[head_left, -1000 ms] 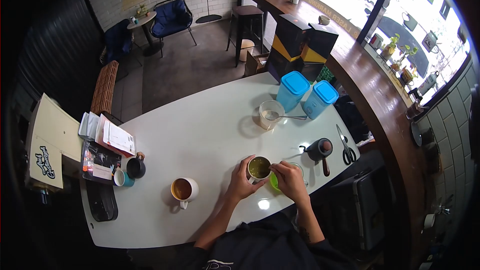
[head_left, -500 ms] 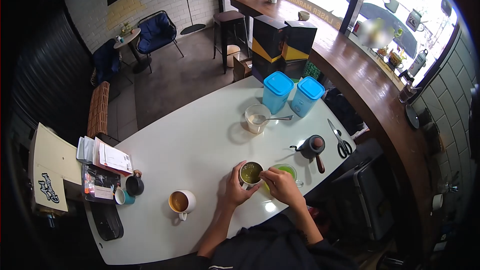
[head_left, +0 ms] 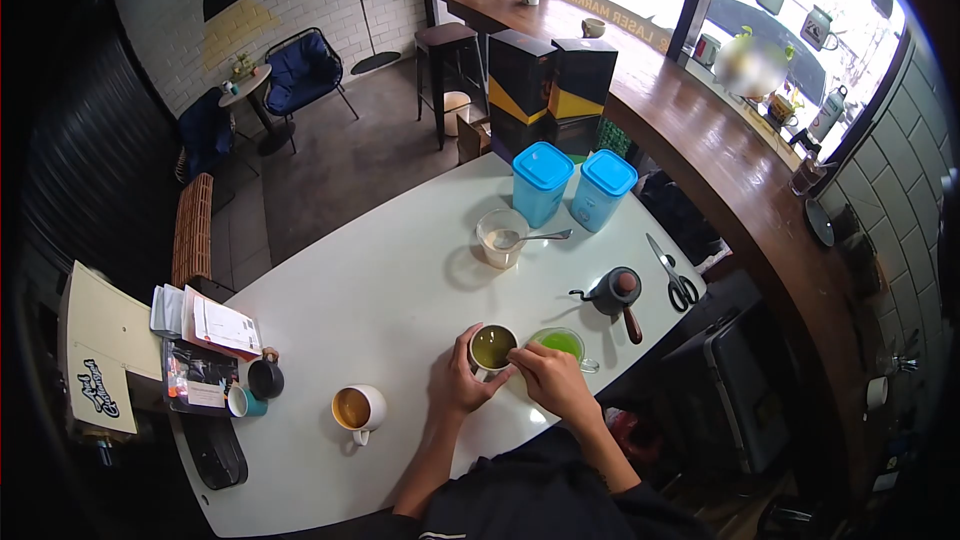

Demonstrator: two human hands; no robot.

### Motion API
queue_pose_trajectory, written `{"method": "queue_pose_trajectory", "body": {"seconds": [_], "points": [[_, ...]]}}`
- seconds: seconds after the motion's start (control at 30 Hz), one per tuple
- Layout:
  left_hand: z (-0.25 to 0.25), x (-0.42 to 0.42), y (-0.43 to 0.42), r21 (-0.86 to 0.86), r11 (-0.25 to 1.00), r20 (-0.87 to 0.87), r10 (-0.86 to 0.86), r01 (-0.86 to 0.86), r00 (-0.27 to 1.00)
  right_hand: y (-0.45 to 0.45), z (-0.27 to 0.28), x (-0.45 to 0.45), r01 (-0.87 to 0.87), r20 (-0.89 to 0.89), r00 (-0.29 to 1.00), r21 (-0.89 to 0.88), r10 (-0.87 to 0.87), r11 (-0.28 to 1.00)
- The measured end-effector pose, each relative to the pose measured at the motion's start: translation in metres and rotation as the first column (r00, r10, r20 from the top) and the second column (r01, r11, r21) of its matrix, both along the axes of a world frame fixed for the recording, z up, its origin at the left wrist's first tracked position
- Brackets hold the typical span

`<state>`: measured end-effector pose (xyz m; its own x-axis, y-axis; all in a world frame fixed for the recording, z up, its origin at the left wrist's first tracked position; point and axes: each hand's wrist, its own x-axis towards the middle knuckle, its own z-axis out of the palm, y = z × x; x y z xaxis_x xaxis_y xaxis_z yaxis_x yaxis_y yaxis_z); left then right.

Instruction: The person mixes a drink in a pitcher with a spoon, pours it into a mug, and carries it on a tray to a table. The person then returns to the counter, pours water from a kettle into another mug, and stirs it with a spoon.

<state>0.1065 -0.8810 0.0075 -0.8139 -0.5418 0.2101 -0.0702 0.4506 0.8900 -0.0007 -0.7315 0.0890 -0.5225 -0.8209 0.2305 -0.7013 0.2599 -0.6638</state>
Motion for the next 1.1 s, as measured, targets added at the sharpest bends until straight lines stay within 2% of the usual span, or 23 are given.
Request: {"method": "queue_pose_trajectory", "body": {"seconds": [0.13,0.2,0.3,0.43,0.53,0.63,0.7,0.83,0.93,1.1], "points": [[-0.003,-0.002,0.001,-0.004,1.0,-0.001,0.007,-0.007,1.0,-0.002,-0.006,-0.006,0.079,-0.036,0.996,-0.017,-0.08,0.997],[-0.009,-0.003,-0.001,-0.018,1.0,-0.071,-0.004,0.003,0.997,-0.007,-0.009,-0.005,0.115,-0.027,0.993,-0.061,-0.117,0.991],[-0.003,0.0,-0.001,0.027,1.0,-0.007,-0.011,0.011,1.0,-0.016,-0.013,0.001,0.044,0.04,0.998,-0.109,-0.039,0.993],[-0.007,-0.001,-0.002,0.023,1.0,-0.05,-0.012,0.013,0.999,-0.01,-0.007,0.002,-0.06,0.068,0.995,-0.081,0.066,0.995],[-0.004,-0.001,-0.002,-0.028,0.999,-0.075,-0.02,0.018,0.997,-0.004,0.001,-0.001,0.004,0.008,1.0,-0.002,-0.004,1.0],[-0.001,-0.002,0.001,-0.004,1.0,-0.038,0.003,-0.003,0.999,-0.005,-0.008,-0.003,0.093,0.009,0.996,-0.066,-0.093,0.993],[-0.009,-0.002,-0.001,-0.059,0.998,-0.065,0.011,-0.014,0.998,-0.009,-0.008,-0.002,0.094,0.018,0.996,-0.083,-0.093,0.992],[-0.013,-0.002,-0.002,-0.04,0.999,-0.099,0.01,-0.014,0.995,-0.015,-0.013,0.005,0.043,0.081,0.996,-0.137,-0.032,0.99],[-0.011,0.0,-0.002,0.003,1.0,-0.036,0.001,-0.001,0.999,-0.014,-0.01,0.007,-0.03,0.084,0.996,-0.132,0.041,0.991],[-0.006,-0.001,-0.001,-0.038,0.999,-0.048,-0.002,0.0,0.999,-0.009,-0.006,0.003,0.057,0.015,0.998,-0.074,-0.056,0.996]]}}
